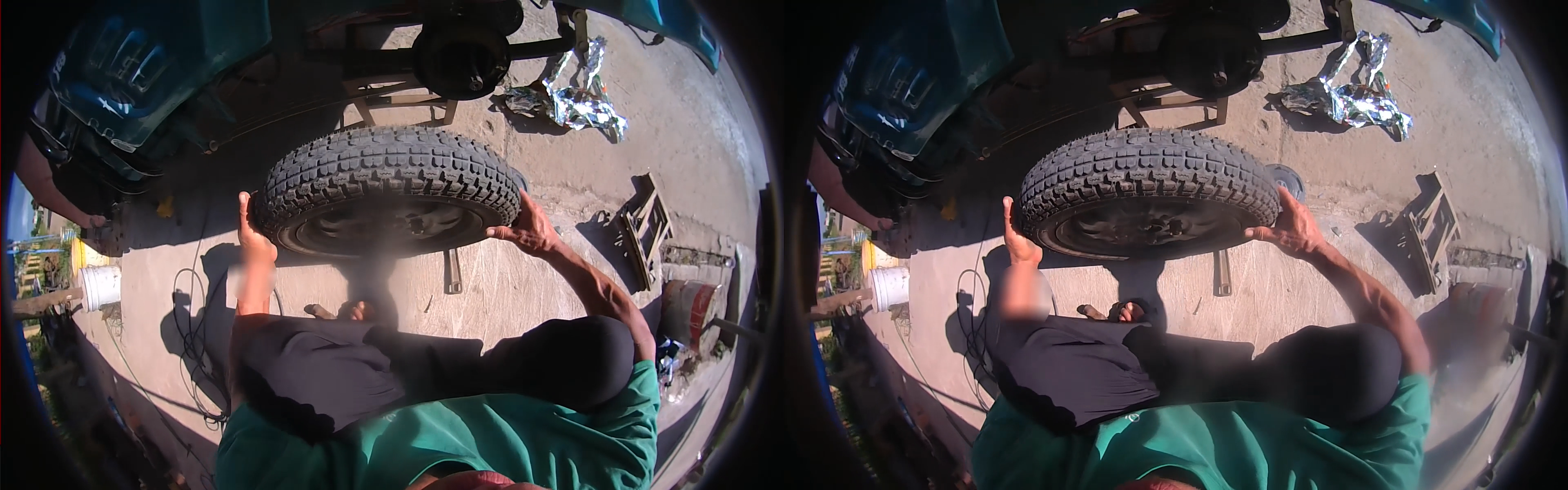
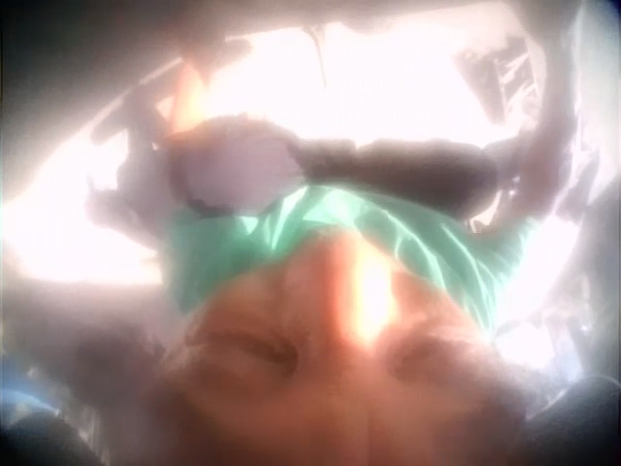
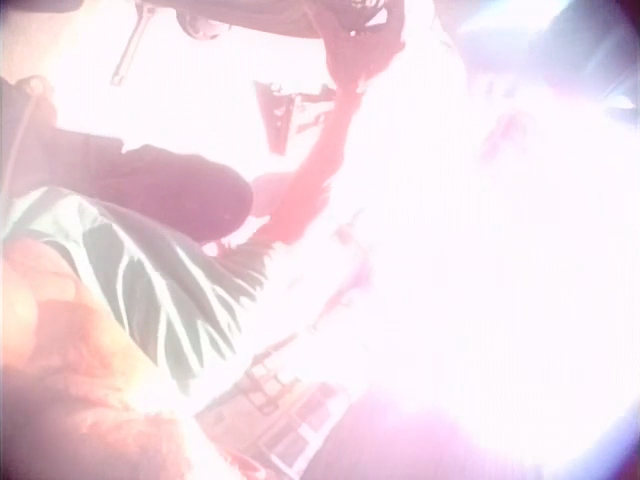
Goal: The person removes components from a wheel axle on a vehicle, uses a wrench and a screwdriver to loosen parts, and then lifts and positions a tire onto the wheel hub.
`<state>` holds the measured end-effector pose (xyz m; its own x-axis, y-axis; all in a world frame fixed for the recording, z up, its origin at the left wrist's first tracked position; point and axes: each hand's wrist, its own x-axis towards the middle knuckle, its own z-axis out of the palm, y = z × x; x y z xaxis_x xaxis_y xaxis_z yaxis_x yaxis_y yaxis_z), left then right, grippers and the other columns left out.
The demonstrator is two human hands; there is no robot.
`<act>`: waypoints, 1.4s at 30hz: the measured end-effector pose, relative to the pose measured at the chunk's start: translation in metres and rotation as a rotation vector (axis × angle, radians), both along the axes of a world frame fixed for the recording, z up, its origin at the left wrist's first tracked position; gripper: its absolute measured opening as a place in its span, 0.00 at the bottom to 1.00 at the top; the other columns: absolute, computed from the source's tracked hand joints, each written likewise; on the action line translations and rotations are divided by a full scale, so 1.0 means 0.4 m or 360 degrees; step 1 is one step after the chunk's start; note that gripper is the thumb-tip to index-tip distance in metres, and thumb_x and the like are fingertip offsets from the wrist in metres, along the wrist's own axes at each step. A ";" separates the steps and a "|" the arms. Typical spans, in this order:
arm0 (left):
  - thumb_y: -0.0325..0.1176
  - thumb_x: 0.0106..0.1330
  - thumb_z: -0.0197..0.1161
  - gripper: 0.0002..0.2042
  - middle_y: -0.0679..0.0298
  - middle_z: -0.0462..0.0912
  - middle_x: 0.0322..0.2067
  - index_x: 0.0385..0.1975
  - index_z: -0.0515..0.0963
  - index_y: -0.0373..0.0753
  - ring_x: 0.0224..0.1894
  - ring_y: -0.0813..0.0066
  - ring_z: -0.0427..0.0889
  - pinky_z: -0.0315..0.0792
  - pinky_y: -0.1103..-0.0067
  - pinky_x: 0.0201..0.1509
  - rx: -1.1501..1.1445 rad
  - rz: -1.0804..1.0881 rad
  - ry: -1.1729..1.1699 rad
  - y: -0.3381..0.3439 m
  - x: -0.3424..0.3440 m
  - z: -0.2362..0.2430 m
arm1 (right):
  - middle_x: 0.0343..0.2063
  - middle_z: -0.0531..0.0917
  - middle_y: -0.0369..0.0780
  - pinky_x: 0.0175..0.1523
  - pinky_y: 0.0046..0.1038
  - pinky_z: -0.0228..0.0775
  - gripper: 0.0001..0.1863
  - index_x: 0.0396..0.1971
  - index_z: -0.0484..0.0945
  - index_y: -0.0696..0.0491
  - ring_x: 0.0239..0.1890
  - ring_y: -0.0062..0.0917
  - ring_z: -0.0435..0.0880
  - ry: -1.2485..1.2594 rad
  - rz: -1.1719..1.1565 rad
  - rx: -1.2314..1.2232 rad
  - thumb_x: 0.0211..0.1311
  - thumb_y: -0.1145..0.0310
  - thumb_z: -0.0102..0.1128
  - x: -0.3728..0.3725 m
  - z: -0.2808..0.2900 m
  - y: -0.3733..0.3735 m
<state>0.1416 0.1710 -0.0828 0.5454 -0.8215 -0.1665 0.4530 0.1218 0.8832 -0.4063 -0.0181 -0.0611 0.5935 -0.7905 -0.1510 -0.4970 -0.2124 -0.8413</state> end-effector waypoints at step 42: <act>0.48 0.81 0.45 0.25 0.58 0.69 0.70 0.71 0.65 0.41 0.72 0.61 0.68 0.63 0.64 0.76 -0.0474 -0.0223 -0.0348 -0.450 -0.358 0.026 | 0.41 0.89 0.40 0.45 0.27 0.81 0.46 0.69 0.73 0.47 0.37 0.21 0.87 0.0245 -0.0396 -0.1416 0.46 0.63 0.84 -0.077 0.646 -0.243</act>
<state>-0.0014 -0.0089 -0.0724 0.4209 -0.8852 0.1984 0.2882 0.3378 0.8960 -0.4371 -0.1152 0.1973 0.4157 -0.7548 0.5074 -0.7071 -0.6191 -0.3417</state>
